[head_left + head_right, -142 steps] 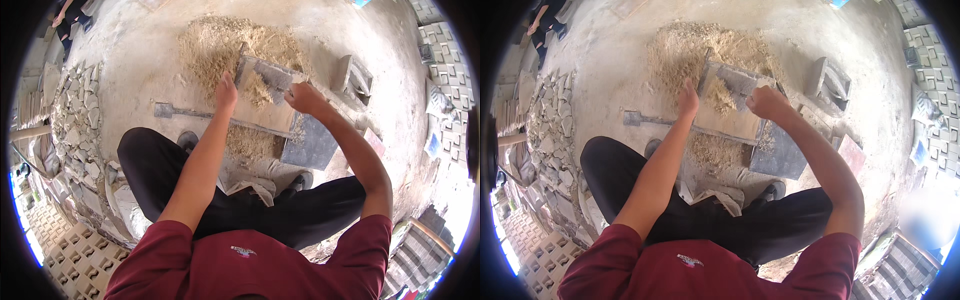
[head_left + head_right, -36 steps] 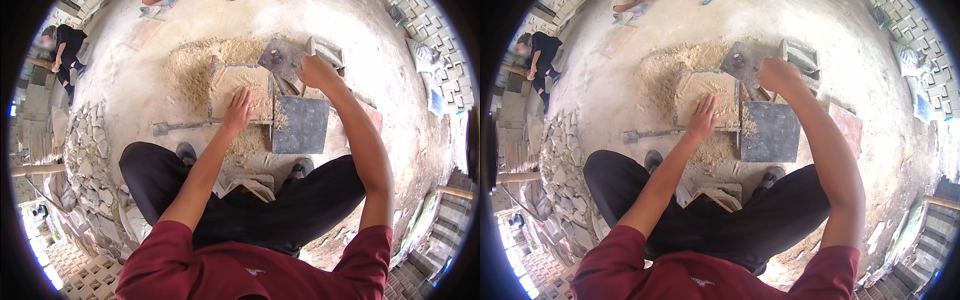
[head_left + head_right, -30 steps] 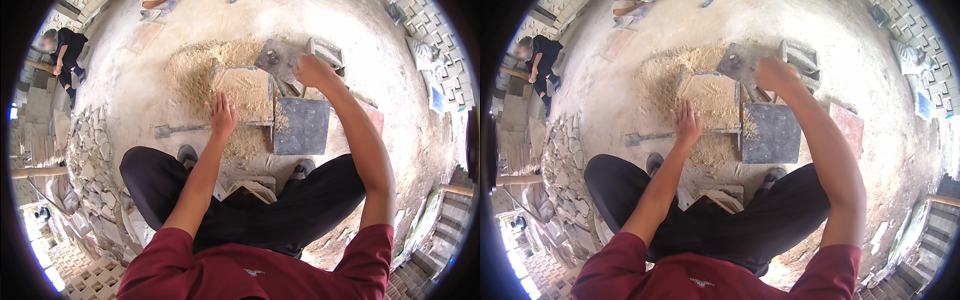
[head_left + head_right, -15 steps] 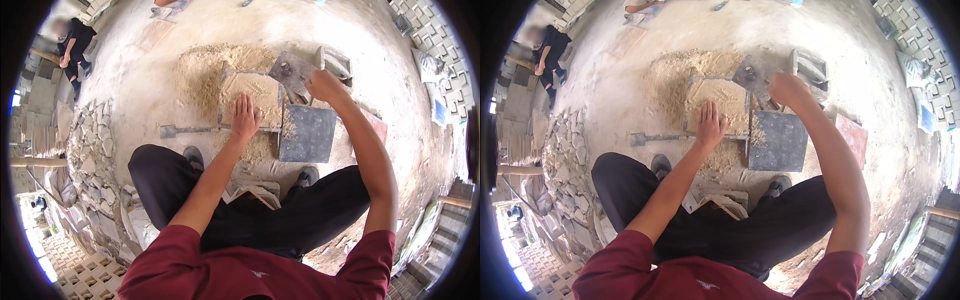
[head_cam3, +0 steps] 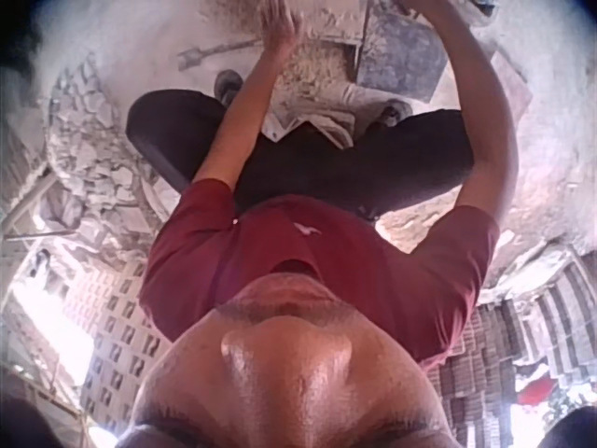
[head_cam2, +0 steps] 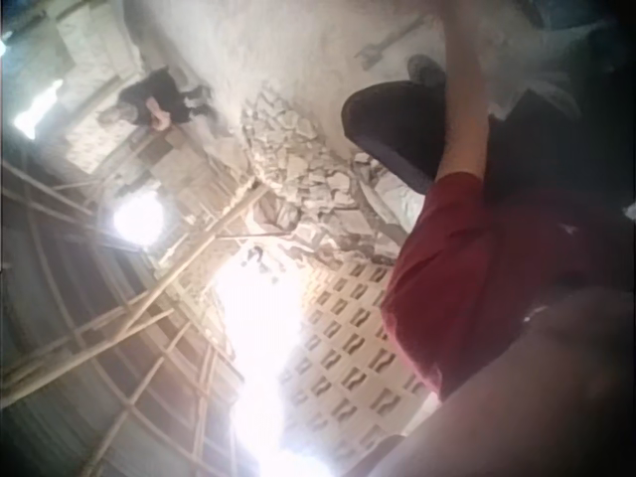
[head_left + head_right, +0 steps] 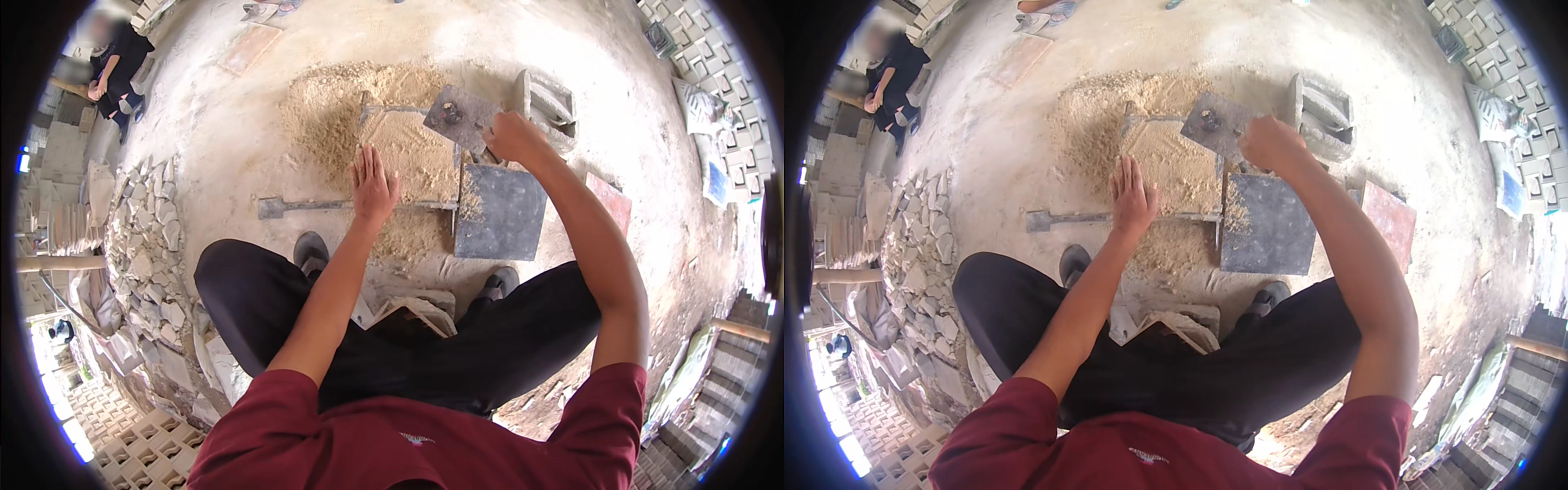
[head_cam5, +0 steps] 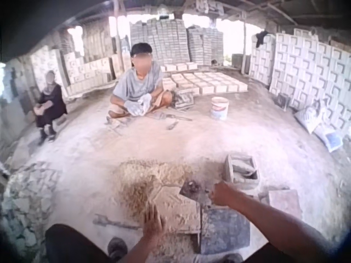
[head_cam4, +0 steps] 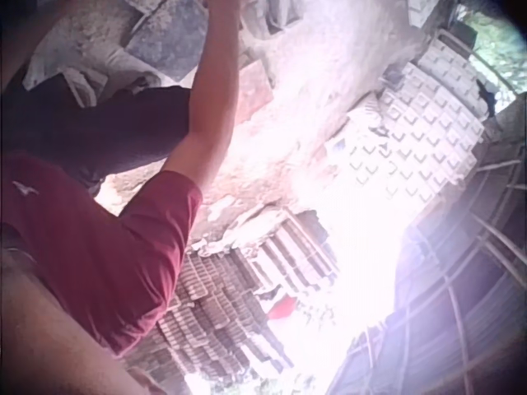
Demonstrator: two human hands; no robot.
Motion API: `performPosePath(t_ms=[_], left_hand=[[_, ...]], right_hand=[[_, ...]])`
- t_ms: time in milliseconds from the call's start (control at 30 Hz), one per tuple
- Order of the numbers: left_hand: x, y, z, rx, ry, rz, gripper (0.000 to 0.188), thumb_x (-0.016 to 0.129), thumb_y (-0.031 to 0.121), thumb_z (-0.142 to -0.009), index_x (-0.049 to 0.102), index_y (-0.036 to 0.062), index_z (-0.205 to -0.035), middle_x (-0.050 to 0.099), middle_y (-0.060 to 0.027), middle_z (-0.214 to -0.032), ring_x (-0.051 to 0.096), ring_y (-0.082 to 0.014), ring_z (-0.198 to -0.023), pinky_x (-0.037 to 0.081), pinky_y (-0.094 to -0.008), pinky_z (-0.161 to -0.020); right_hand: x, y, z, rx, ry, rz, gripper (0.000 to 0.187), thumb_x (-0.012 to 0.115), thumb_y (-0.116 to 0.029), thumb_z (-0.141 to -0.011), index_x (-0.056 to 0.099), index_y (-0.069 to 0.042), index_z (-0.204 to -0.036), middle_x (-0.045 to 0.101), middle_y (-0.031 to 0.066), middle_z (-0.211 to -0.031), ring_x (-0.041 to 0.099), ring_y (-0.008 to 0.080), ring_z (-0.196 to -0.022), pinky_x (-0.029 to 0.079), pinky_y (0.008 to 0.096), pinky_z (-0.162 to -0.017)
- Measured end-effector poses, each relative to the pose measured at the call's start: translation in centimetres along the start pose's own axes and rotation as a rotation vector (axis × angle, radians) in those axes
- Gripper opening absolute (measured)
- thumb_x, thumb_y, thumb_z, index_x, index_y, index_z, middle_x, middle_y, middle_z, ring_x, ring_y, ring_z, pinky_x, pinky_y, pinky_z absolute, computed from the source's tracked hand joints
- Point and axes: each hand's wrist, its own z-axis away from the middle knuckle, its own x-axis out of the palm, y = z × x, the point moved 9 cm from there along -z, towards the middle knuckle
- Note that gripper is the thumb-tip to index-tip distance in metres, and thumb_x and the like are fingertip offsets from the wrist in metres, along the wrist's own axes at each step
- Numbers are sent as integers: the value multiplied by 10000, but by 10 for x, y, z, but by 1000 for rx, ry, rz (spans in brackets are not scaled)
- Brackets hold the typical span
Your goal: The person shapes a stone block with a hand tool, slides a flat square plate over a mold, and fills the mold with sand before leveling it with a trowel and by hand.
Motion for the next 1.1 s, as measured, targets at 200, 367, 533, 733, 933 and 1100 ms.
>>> performPosePath(t_ms=[200,367,533,733,933,1100], left_hand=[[12,-7,-8,12,-146,144,675,320,426,-1021,206,3,-1534,190,-205,-1600,164,-354,-1488,103,-526,-1198],[-33,-90,-9,-366,89,384,652,260,461,-1030,297,18,-1507,246,-211,-1580,192,-348,-1483,91,-540,-1194],[-20,-96,-31,-370,-15,385,648,277,455,-1022,338,7,-1487,269,-224,-1569,196,-358,-1481,52,-550,-1196],[17,-61,-24,-321,-133,155,693,310,447,-1010,173,30,-1545,189,-216,-1600,112,-333,-1507,-1,-593,-1180],[17,-62,-92,-302,-88,-59,662,278,416,-1020,108,83,-1566,156,-211,-1608,109,-350,-1504,11,-632,-1166],[32,-68,-153,-266,-89,-10,643,256,398,-1023,121,80,-1566,143,-220,-1610,150,-352,-1498,20,-649,-1160]], right_hand=[[32,-7,-15,-43,31,77,336,465,-209,-944,697,33,-966,697,253,-1010,701,386,-915,565,491,-817],[79,-100,12,-203,-113,20,293,500,-194,-919,723,-8,-952,702,257,-984,713,371,-905,584,481,-781],[118,-146,4,-224,-158,-6,270,513,-161,-906,728,-16,-980,710,232,-998,704,375,-949,571,481,-806],[136,-137,4,-160,-206,-36,263,523,-177,-896,722,-23,-970,708,226,-1012,698,389,-963,565,480,-816],[111,-130,-51,-110,-240,-10,287,506,-221,-917,721,-40,-971,710,228,-975,708,373,-924,571,473,-793],[86,-126,-103,-126,-193,16,329,490,-262,-932,716,-29,-987,710,224,-963,708,371,-911,571,471,-792]])
